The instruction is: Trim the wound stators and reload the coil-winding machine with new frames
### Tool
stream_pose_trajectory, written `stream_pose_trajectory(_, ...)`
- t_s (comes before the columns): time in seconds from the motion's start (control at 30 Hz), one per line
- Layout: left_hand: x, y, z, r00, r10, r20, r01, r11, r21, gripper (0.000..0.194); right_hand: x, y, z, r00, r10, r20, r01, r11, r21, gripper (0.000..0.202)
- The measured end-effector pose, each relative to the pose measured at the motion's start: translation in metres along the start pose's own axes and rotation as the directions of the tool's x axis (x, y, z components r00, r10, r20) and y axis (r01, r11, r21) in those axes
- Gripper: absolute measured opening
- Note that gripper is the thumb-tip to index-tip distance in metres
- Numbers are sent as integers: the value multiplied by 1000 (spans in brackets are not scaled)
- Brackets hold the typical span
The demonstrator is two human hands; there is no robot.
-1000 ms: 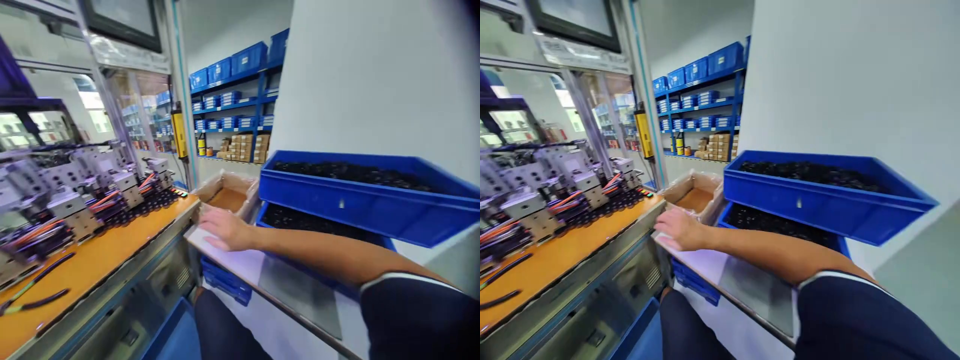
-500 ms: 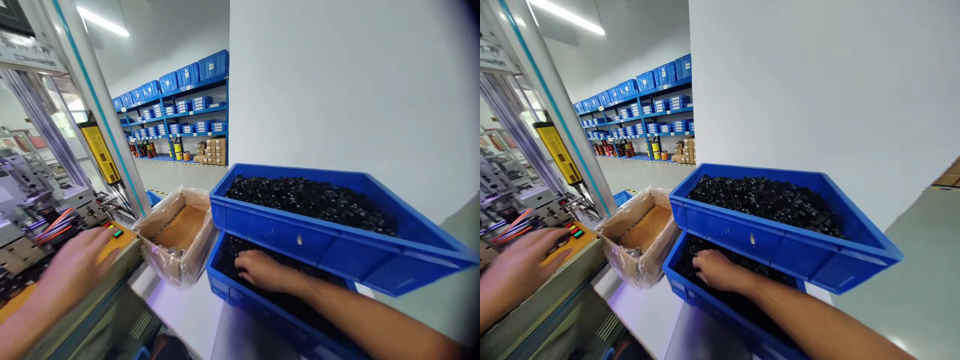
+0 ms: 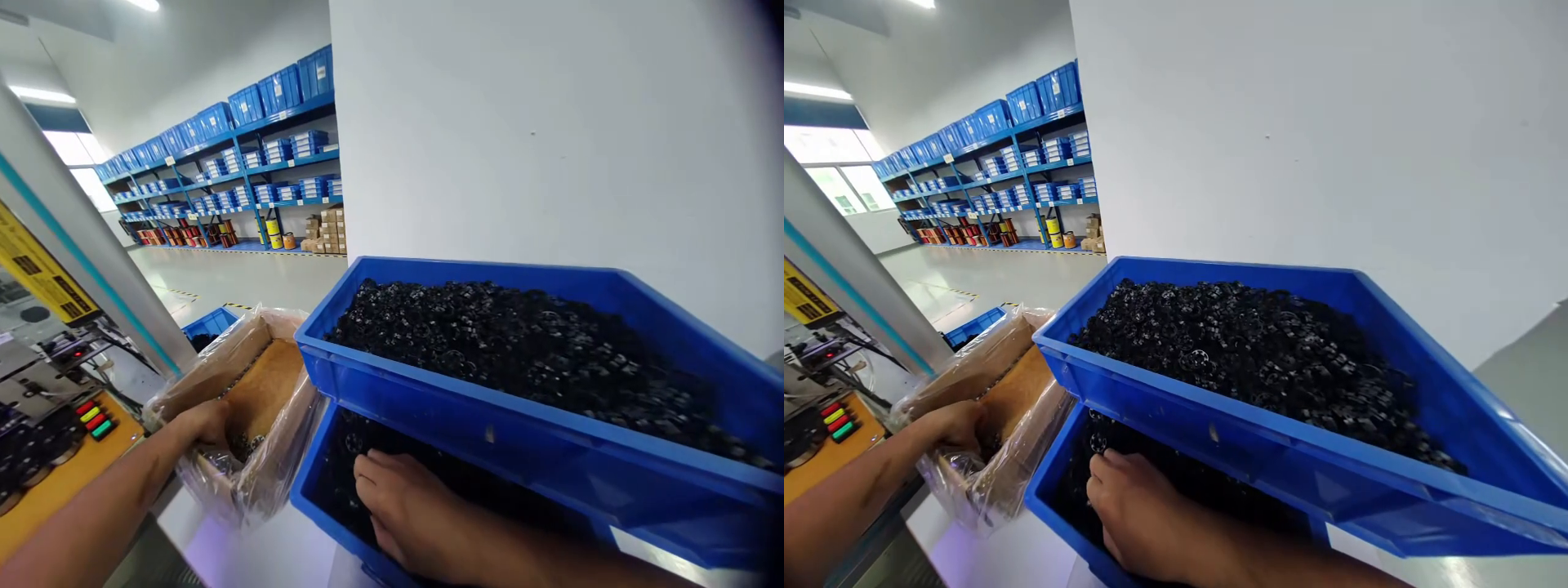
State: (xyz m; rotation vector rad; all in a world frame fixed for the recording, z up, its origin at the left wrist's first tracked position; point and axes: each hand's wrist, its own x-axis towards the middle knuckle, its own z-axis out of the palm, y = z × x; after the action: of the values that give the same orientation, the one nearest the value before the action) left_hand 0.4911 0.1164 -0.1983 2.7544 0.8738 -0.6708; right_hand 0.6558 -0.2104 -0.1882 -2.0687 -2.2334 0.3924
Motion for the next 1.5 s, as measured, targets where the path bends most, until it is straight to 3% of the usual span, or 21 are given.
stream_pose_trajectory(0.13, 9, 5, -1, 985, -18, 169, 3, 996, 88, 27, 1, -1, 5, 1000, 16, -16, -15, 999, 49, 7)
stream_pose_trajectory(0.3, 15, 16, 8, 976, 0, 218, -10, 999, 48, 30, 3, 1, 14, 993, 46, -104, -36, 994, 101, 10)
stream_pose_trajectory(0.47, 4, 15, 11, 976, 12, 220, -9, 1000, -14, 31, 7, 4, 15, 983, 27, -180, -17, 998, 59, 8)
stream_pose_trajectory(0.63, -17, 31, 8, 998, 20, 62, -18, 999, -39, 30, 18, 11, 21, 964, 10, -266, -15, 1000, -18, 4)
stream_pose_trajectory(0.73, -29, 39, -3, 995, 18, -94, -27, 995, -97, 29, 27, 17, 23, 942, 0, -336, -9, 1000, -26, 8)
stream_pose_trajectory(0.83, -47, 38, -19, 946, -10, -323, -74, 967, -245, 25, 32, 23, 26, 910, -14, -415, 15, 1000, -1, 14)
stream_pose_trajectory(0.9, -67, 34, -22, 872, -52, -487, -158, 911, -381, 22, 30, 24, 29, 877, -25, -479, 40, 999, 21, 12)
stream_pose_trajectory(0.97, -97, 31, -12, 779, -120, -615, -269, 822, -502, 26, 27, 23, 28, 826, -34, -563, 70, 997, 43, 9)
stream_pose_trajectory(1.03, -136, 35, 13, 713, -201, -671, -381, 692, -613, 34, 24, 15, 19, 747, -36, -664, 107, 992, 66, 12)
stream_pose_trajectory(1.07, -157, 40, 28, 697, -242, -675, -439, 600, -669, 36, 23, 8, 13, 702, -40, -711, 134, 988, 77, 15)
stream_pose_trajectory(1.13, -196, 57, 60, 704, -343, -622, -551, 290, -782, 33, 24, -13, -2, 624, -65, -779, 219, 971, 95, 17)
stream_pose_trajectory(1.2, -228, 76, 86, 701, -411, -583, -585, 137, -800, 31, 25, -44, -13, 577, -122, -808, 342, 934, 104, 14)
stream_pose_trajectory(1.3, -257, 99, 109, 652, -477, -589, -601, 148, -785, 36, 21, -93, -18, 545, -221, -809, 520, 846, 119, 10)
stream_pose_trajectory(1.4, -269, 112, 122, 612, -505, -609, -609, 191, -770, 38, 9, -126, -6, 503, -290, -814, 651, 747, 136, 9)
stream_pose_trajectory(1.5, -270, 119, 135, 633, -474, -613, -669, 64, -740, 30, -1, -135, 11, 462, -358, -811, 736, 665, 126, 11)
